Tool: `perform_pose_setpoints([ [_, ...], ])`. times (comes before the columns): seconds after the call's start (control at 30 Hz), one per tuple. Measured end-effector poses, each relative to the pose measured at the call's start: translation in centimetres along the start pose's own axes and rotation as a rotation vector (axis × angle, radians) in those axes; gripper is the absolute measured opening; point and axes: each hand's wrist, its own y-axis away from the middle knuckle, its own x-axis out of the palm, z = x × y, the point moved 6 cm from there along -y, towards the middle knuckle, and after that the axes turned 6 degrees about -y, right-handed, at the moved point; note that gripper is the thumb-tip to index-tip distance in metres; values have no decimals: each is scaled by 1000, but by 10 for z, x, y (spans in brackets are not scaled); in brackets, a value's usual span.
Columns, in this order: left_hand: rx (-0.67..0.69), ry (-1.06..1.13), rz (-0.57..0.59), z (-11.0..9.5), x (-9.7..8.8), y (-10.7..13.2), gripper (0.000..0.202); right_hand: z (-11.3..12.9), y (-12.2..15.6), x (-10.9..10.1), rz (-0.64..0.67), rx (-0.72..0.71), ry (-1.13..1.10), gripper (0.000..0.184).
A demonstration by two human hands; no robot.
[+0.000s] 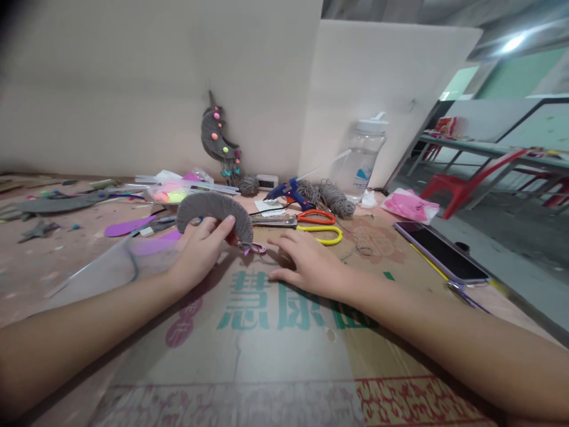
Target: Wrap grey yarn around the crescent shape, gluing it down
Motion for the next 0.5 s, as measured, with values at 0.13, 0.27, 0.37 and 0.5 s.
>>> perform_pose_setpoints([
  [0.13, 28, -38, 41, 0, 3, 1, 48, -1, -3, 13, 4, -26, -111, 13],
  [0.27, 17, -90, 38, 8, 3, -4, 48, 10, 1, 10, -36, -73, -179, 15],
  [0.37, -6, -72, 49, 12, 4, -6, 48, 23, 6, 7, -61, -159, -163, 18],
  [0.5, -41, -13, 17, 16, 3, -7, 48, 45, 16, 0, -64, -405, -26, 24],
])
